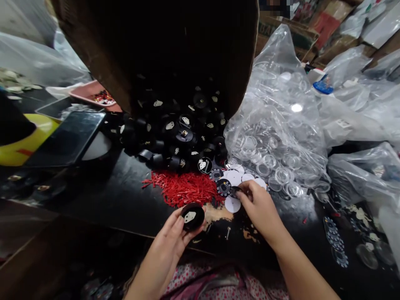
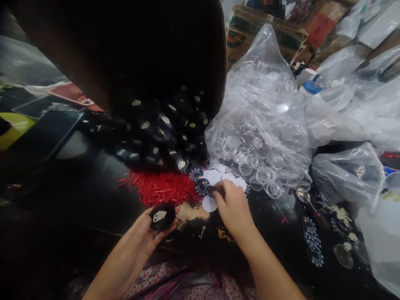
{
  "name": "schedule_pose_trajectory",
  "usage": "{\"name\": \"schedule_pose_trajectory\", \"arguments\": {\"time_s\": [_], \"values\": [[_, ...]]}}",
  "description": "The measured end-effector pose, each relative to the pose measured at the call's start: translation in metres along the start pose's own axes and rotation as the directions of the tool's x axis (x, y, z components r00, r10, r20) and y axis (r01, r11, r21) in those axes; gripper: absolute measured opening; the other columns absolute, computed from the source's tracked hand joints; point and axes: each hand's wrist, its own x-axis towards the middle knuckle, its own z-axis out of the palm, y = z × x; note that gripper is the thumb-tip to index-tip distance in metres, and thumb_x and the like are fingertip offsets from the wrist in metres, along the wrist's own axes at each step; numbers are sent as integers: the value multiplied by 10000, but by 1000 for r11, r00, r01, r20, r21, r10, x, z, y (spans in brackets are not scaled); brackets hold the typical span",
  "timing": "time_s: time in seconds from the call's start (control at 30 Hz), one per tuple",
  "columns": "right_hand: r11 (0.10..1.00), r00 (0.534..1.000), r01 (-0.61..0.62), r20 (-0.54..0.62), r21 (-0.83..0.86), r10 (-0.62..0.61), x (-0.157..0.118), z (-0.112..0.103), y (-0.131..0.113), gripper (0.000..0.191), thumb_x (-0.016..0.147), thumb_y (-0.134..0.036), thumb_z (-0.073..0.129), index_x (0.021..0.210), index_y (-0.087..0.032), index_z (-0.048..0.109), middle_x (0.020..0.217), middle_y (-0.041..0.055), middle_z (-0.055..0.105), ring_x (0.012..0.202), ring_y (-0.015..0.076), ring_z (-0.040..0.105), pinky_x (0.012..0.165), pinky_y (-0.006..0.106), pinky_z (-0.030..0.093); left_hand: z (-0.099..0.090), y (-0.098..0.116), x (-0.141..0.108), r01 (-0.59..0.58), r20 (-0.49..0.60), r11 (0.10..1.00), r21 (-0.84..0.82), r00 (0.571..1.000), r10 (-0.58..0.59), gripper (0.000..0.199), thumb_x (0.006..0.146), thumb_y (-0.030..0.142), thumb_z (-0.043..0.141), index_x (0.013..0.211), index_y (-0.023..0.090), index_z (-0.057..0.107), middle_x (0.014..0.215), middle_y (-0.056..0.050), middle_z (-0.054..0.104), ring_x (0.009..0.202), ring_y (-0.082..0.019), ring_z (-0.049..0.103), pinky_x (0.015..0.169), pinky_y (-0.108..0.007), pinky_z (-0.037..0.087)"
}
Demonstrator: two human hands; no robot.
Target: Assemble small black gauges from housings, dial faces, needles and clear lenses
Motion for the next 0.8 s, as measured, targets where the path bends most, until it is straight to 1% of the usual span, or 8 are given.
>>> {"name": "schedule_pose_trajectory", "arguments": {"time_s": [0.07, 0.2, 0.3, 0.4, 0.57, 0.63, 0.73, 0.8], "values": [[979, 996, -46, 88, 197, 29, -8, -2, -6, 142, 899, -242, 568, 1003, -210, 660, 855, 30, 661, 732, 177, 605, 727, 346, 482, 4, -2, -2, 16, 21, 998, -68, 1000, -15, 458, 764, 505, 761, 1075, 172, 719, 1160, -122, 722, 1132, -334, 649, 991, -444, 544], [896, 959, -99, 283, 432, -31, -23, 2, -22, 302, 903, -219, 522, 1166, -251, 667, 1010, 34, 649, 629, 103, 583, 659, 285, 497, 18, -12, -6, 101, 87, 971, -217, 993, -84, 461, 754, 547, 755, 1045, 189, 732, 1169, -123, 726, 1237, -337, 587, 1073, -453, 476], [861, 968, -143, 252, 487, 18, -30, 4, -25, 339, 876, -225, 566, 1206, -239, 640, 969, 38, 654, 769, 146, 615, 702, 286, 506, 25, -17, -7, 98, 92, 968, -230, 993, -79, 421, 767, 529, 752, 1056, 224, 732, 1162, -99, 733, 1227, -333, 598, 1042, -465, 503], [849, 978, -171, 193, 501, 83, -34, -1, -24, 225, 879, -251, 591, 1091, -228, 662, 878, 25, 660, 832, 174, 626, 766, 313, 511, 27, -15, -7, 9, 64, 982, -187, 998, 3, 415, 827, 502, 701, 1128, 216, 704, 1193, -101, 720, 1199, -320, 620, 1050, -467, 495], [897, 994, 13, 93, 442, -60, -38, -3, -35, 161, 924, -232, 561, 1015, -245, 694, 925, 27, 661, 887, 169, 624, 805, 307, 491, 26, -20, -11, 104, 135, 994, -25, 986, -99, 368, 894, 440, 644, 1220, 271, 668, 1326, -53, 652, 1262, -290, 574, 1042, -434, 507], [909, 994, 46, 70, 414, -82, -39, 0, -40, 131, 918, -215, 566, 978, -229, 682, 921, 27, 653, 861, 160, 618, 776, 291, 484, 23, -27, -13, 83, 169, 996, 39, 982, -88, 371, 899, 437, 639, 1247, 311, 658, 1398, -19, 598, 1337, -283, 501, 1097, -436, 454], [907, 993, -73, 113, 414, 28, -38, 5, -43, 33, 894, -233, 596, 902, -214, 622, 858, 12, 642, 778, 149, 605, 705, 277, 473, 18, -34, -15, 7, 200, 983, 184, 979, -44, 401, 909, 447, 624, 1298, 348, 622, 1434, 12, 564, 1401, -259, 416, 1185, -428, 319], [874, 977, -176, 188, 453, 100, -38, 7, -41, 60, 883, -253, 603, 849, -215, 571, 784, -8, 620, 707, 140, 585, 653, 269, 461, 16, -34, -14, -25, 224, 970, 244, 974, -31, 408, 917, 446, 613, 1317, 369, 600, 1435, 29, 561, 1411, -245, 401, 1192, -414, 303]]}}
